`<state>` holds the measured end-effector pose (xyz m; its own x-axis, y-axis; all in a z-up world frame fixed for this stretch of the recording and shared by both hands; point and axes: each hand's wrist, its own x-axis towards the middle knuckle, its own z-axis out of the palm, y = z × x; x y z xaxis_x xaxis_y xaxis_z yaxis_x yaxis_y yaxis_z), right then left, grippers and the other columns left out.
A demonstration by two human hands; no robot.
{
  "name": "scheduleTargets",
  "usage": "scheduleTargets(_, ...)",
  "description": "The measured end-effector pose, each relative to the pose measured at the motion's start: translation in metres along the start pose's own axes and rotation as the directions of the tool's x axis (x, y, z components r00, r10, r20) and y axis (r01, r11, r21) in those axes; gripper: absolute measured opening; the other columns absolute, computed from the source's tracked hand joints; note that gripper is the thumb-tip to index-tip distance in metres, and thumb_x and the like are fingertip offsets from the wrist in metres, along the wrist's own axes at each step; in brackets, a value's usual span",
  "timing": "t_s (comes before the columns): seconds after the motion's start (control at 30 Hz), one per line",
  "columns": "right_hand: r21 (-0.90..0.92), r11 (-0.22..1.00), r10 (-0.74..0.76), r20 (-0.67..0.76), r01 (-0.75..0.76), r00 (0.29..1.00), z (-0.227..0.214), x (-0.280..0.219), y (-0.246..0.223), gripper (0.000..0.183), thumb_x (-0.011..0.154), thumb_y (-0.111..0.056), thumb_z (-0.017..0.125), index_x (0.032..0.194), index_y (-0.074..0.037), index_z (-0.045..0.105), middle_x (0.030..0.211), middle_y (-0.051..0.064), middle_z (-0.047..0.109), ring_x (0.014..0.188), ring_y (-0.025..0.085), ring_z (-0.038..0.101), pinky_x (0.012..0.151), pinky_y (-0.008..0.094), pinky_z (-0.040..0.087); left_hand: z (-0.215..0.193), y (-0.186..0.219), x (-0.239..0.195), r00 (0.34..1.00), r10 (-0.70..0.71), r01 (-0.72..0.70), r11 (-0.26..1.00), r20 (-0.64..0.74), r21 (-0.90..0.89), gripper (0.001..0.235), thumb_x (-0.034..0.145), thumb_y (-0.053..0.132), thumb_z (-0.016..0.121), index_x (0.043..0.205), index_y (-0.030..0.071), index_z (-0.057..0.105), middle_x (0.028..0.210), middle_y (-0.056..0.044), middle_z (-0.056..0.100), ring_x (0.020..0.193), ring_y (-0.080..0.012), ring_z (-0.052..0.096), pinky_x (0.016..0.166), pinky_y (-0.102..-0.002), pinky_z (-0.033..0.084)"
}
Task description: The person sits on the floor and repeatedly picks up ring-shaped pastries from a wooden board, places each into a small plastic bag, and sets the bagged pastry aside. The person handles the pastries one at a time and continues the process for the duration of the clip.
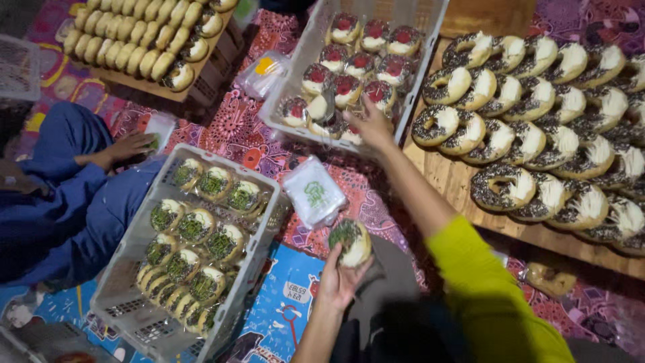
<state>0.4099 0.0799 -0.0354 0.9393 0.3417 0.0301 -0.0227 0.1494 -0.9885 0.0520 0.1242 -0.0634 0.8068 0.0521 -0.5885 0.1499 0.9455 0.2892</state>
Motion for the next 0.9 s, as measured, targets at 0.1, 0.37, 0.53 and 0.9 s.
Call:
scheduleTargets(0.1,-0.04,0.966,0.258,0.246,-0.256,0.934,-0.065,-0.129,-0.056,0.084,0.081,-0.009,0.076,0.157,-0.009,0.041,0.161,0.014,0.05,0.147,0.031,0.051,0.115,0.039,0.041,0.009,0.002,0.021,0.999,-0.009,0.006,0.998,0.035,0.064,0.047,0.096,0.028,0.062,0.135,0.002,0.058,0.131,-0.016,0.069,0.122,-0.0316,0.065,0.109,-0.05,0.051)
scheduleTargets(0.37,-0.494,0.833,-0.115,0.283,0.247,0.952,-0.121,-0.35,-0.084,0.136,0.058,-0.04,0.095,0.16,-0.002,0.014,0.167,0.022,0.015,0.155,0.039,0.011,0.122,0.047,0.015,0.039,-0.104,0.007,0.953,-0.264,0.232,0.95,0.145,0.21,0.042,0.099,0.019,0.069,0.135,-0.001,0.059,0.122,-0.017,0.071,0.108,-0.0278,0.071,0.092,-0.04,0.058)
scheduleTargets(0.53,-0.727,0.583,-0.241,0.272,0.363,0.932,-0.188,-0.4,-0.087,0.035,0.087,-0.023,0.075,0.121,-0.019,0.072,0.134,0.007,0.068,0.127,0.029,0.058,0.105,0.039,0.049,0.101,-0.144,-0.038,0.917,-0.324,0.257,0.926,0.233,0.275,0.058,0.087,0.051,0.062,0.132,0.016,0.055,0.121,-0.008,0.072,0.108,-0.0215,0.073,0.087,-0.042,0.061)
scheduleTargets(0.9,-0.891,0.248,-0.359,0.28,0.38,0.89,-0.223,-0.498,-0.18,0.04,0.079,-0.017,0.074,0.118,-0.008,0.075,0.095,0.015,0.071,0.076,0.03,0.065,0.063,0.04,0.054,0.106,-0.215,-0.096,0.828,-0.161,-0.465,0.337,0.537,0.819,0.022,0.101,0.015,0.057,0.114,-0.001,0.065,0.101,-0.016,0.078,0.092,-0.02,0.074,0.083,-0.035,0.059)
